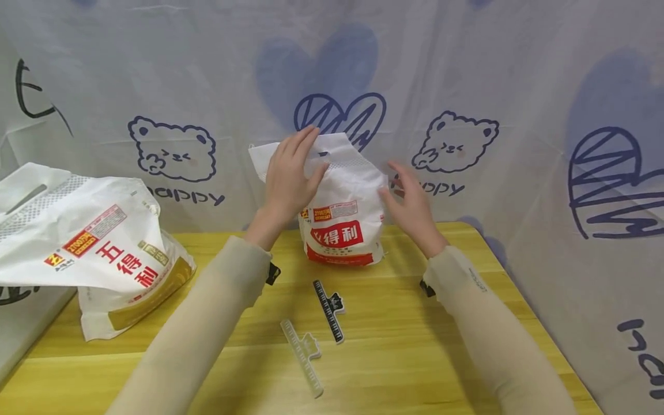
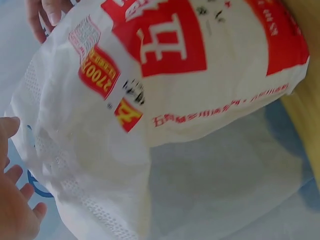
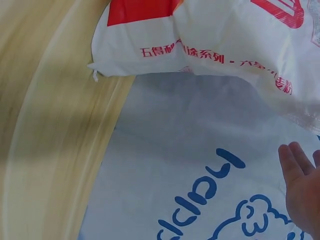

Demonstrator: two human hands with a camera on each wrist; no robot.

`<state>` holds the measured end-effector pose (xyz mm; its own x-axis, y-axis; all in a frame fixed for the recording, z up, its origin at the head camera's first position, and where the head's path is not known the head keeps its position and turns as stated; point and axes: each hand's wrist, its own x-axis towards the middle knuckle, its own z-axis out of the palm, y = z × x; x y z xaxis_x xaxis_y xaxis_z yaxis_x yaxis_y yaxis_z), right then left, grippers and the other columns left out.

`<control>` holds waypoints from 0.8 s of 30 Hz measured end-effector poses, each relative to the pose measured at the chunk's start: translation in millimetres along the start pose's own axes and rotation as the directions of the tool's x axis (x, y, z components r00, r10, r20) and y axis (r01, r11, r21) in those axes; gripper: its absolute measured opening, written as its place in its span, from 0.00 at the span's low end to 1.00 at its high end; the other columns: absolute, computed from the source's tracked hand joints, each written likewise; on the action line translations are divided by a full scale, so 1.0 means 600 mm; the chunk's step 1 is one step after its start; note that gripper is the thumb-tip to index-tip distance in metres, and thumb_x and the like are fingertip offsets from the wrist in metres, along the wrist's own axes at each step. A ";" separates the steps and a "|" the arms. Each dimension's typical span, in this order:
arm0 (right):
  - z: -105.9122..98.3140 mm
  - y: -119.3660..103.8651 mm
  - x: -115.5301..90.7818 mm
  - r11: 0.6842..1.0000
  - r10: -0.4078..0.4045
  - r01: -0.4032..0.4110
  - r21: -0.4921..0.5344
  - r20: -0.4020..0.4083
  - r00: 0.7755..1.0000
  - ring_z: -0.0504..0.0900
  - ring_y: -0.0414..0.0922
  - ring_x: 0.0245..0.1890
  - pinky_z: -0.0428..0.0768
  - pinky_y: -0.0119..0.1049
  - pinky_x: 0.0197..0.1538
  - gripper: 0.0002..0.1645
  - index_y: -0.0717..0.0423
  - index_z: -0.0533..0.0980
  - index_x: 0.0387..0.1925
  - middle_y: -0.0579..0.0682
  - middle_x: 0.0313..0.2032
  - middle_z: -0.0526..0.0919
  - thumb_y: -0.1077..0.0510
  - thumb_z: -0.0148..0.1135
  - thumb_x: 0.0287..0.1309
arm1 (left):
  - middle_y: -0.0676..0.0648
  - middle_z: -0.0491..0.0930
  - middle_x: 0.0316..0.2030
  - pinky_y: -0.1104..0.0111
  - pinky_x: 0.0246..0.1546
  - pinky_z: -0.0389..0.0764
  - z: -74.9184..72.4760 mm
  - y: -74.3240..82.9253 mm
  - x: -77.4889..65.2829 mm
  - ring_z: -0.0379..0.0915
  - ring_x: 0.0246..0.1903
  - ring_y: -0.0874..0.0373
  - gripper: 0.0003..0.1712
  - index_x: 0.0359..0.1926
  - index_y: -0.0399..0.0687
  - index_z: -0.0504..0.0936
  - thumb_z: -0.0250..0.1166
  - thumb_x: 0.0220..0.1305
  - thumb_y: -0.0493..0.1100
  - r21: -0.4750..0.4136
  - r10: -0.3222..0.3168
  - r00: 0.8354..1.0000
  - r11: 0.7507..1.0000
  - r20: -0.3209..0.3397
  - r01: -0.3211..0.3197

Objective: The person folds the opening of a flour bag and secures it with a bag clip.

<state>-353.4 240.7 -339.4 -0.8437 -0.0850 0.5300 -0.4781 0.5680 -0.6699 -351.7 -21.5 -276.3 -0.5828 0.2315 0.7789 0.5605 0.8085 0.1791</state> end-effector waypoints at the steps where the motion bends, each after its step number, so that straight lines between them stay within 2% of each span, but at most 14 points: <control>1: 0.000 0.000 0.002 1.000 -0.005 0.005 -0.001 0.015 1.000 0.72 0.64 0.69 0.75 0.59 0.68 0.37 0.53 0.60 0.79 0.58 0.77 0.63 0.56 0.61 0.74 | 0.47 0.67 0.76 0.58 0.76 0.61 0.000 0.000 0.006 0.61 0.74 0.47 0.38 0.77 0.46 0.66 0.67 0.73 0.52 0.005 0.003 1.000 1.000 0.016 -0.003; 5: 0.000 -0.004 0.007 1.000 -0.022 0.024 -0.021 0.073 0.997 0.74 0.64 0.67 0.77 0.58 0.66 0.36 0.55 0.60 0.79 0.60 0.76 0.64 0.56 0.59 0.76 | 0.47 0.66 0.76 0.58 0.78 0.57 -0.001 -0.001 0.026 0.59 0.75 0.47 0.38 0.78 0.48 0.65 0.66 0.73 0.53 0.035 0.008 0.997 0.999 0.075 -0.011; 9: 0.003 -0.012 0.008 0.999 -0.005 0.010 -0.034 0.122 0.992 0.76 0.65 0.65 0.79 0.58 0.63 0.35 0.54 0.59 0.79 0.63 0.73 0.66 0.55 0.57 0.77 | 0.48 0.68 0.75 0.58 0.78 0.57 -0.001 -0.001 0.039 0.60 0.75 0.47 0.38 0.78 0.48 0.66 0.66 0.73 0.53 0.049 0.014 0.992 0.999 0.124 -0.020; 15: 0.005 -0.022 0.007 0.998 0.014 -0.007 -0.058 0.133 0.991 0.78 0.65 0.62 0.82 0.58 0.59 0.35 0.57 0.59 0.79 0.66 0.69 0.69 0.57 0.56 0.77 | 0.46 0.72 0.72 0.57 0.78 0.56 0.003 -0.003 0.049 0.61 0.74 0.47 0.36 0.78 0.50 0.66 0.65 0.75 0.52 0.036 0.038 0.981 0.998 0.192 -0.046; 19: 0.005 -0.027 0.007 0.997 0.013 -0.003 -0.080 0.120 0.993 0.80 0.63 0.58 0.84 0.57 0.55 0.34 0.57 0.60 0.78 0.66 0.68 0.71 0.59 0.57 0.76 | 0.45 0.75 0.69 0.57 0.76 0.60 0.006 -0.006 0.049 0.66 0.71 0.48 0.33 0.75 0.49 0.70 0.65 0.75 0.51 0.010 0.049 0.981 0.999 0.187 -0.052; 24: 0.003 -0.030 0.006 0.995 -0.006 0.015 -0.100 0.092 0.996 0.82 0.62 0.53 0.87 0.55 0.50 0.34 0.56 0.62 0.77 0.65 0.66 0.73 0.61 0.59 0.74 | 0.46 0.79 0.65 0.59 0.75 0.63 0.011 -0.012 0.044 0.71 0.67 0.49 0.27 0.70 0.48 0.76 0.66 0.74 0.48 -0.037 0.065 0.989 0.998 0.136 -0.060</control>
<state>-348.1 228.5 -326.5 -0.8597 -0.1633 0.4840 -0.4642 0.6453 -0.6068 -375.2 -17.8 -261.3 -0.6200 0.3547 0.6998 0.6157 0.7728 0.1537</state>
